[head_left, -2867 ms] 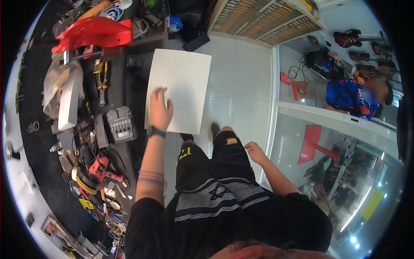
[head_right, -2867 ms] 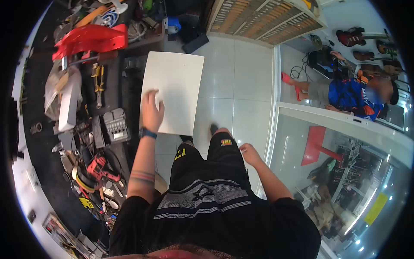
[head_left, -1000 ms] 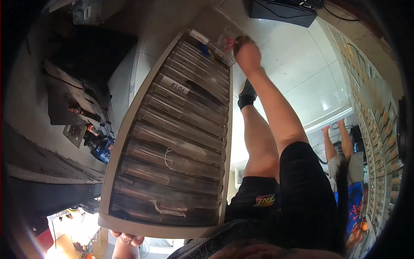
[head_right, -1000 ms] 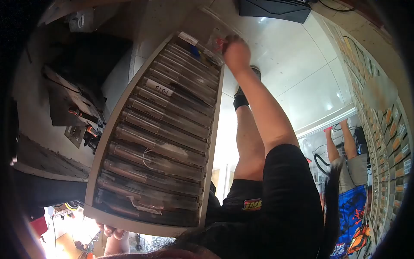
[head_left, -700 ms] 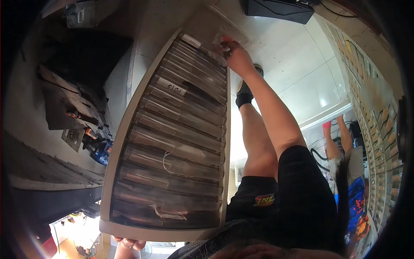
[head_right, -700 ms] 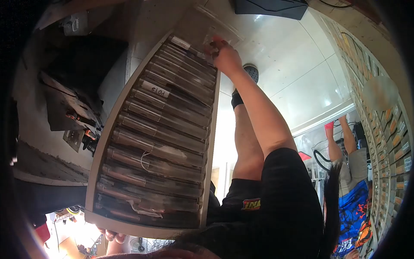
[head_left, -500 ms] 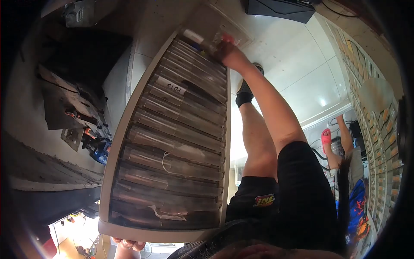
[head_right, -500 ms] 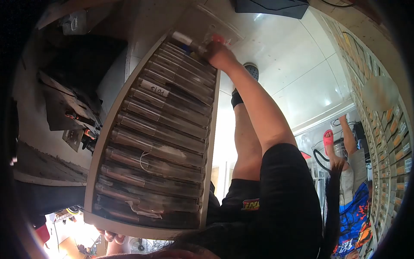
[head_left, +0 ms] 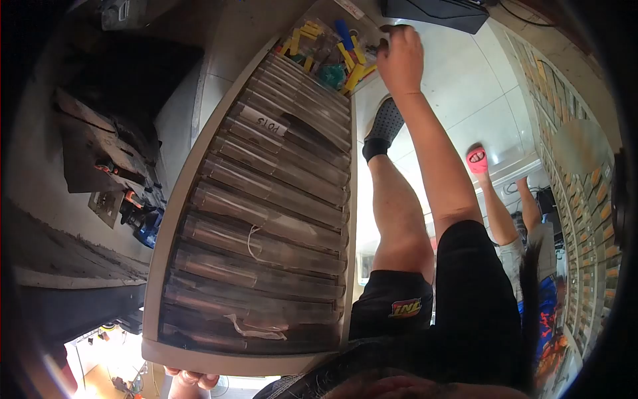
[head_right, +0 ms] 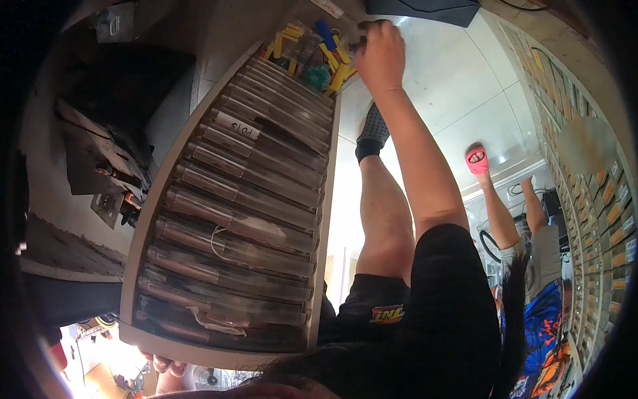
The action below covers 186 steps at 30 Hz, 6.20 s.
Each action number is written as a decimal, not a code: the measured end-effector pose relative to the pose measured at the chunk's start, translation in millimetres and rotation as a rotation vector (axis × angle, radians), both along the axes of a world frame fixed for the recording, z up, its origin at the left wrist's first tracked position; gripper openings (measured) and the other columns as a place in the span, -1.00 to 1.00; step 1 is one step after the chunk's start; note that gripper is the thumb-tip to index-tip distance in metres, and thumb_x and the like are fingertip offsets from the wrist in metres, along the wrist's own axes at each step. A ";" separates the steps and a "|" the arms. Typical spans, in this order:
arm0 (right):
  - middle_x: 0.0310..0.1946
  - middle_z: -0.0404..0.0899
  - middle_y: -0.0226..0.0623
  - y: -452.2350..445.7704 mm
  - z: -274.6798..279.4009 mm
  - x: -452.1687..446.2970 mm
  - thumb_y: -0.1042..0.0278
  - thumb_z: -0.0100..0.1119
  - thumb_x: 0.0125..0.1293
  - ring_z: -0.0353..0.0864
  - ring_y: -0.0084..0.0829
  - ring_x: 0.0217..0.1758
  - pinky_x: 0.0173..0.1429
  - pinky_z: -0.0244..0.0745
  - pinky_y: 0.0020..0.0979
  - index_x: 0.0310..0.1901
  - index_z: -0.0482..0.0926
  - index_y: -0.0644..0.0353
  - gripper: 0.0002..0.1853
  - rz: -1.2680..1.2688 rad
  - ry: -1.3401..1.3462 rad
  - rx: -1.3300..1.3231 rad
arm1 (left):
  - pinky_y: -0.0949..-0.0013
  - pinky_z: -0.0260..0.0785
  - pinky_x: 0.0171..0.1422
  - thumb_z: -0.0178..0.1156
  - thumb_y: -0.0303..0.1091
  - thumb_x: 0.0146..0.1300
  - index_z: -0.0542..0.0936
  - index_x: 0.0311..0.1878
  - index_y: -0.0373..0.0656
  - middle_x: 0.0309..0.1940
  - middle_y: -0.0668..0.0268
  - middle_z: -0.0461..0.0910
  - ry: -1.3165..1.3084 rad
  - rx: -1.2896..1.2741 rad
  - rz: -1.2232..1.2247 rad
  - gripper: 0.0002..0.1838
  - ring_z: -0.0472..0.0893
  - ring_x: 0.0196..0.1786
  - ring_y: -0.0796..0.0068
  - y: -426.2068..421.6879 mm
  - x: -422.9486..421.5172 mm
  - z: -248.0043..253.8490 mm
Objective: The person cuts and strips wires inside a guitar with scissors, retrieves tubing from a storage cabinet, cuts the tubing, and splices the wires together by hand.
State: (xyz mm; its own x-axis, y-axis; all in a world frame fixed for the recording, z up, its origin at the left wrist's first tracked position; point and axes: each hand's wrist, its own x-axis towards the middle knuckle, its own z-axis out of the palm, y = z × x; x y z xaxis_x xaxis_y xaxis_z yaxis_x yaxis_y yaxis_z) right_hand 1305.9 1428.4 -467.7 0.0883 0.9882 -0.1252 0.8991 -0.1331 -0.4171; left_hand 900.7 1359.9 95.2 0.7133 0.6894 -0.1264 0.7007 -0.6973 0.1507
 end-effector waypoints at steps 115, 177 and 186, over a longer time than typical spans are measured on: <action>-0.24 0.76 0.01 -50.2 2.8 -85.9 0.26 0.36 0.34 0.82 0.08 -0.11 -0.10 0.73 0.03 -0.15 0.66 0.23 -0.78 0.122 0.244 -0.221 | -0.67 0.05 0.70 0.15 0.27 0.48 0.52 0.45 -0.03 0.58 0.09 0.37 -0.194 0.025 0.028 -0.31 0.37 0.63 -0.26 -5.3 -0.9 -43.4; -0.31 0.69 -0.40 -353.4 893.7 -325.0 0.31 0.30 0.61 0.60 -0.54 -0.24 -0.10 0.52 -0.40 -0.18 0.68 0.26 -0.79 0.602 1.105 -0.292 | 0.22 0.48 -0.08 0.29 -0.44 0.54 0.65 -0.11 -0.30 -0.28 0.14 0.61 -0.948 -0.094 0.950 -0.89 0.62 -0.22 0.20 -380.4 -100.3 376.5; -0.37 0.66 -0.41 -365.0 899.2 -393.8 0.35 0.25 0.66 0.60 -0.60 -0.25 -0.10 0.52 -0.46 -0.22 0.64 0.30 -0.76 0.872 0.935 -0.612 | 0.23 0.52 -0.04 0.27 -0.40 0.56 0.68 -0.05 -0.27 -0.18 0.15 0.67 -1.076 -0.077 1.212 -0.88 0.67 -0.17 0.25 -459.6 -142.3 358.4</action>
State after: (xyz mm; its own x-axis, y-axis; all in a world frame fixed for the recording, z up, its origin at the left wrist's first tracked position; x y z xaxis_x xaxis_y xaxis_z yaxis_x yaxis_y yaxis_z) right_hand 912.1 1063.4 431.5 -0.8655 0.4509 -0.2182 0.2139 -0.0612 -0.9749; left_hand 758.4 900.3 453.6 -0.4384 0.8987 -0.0135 0.3569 0.1878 0.9150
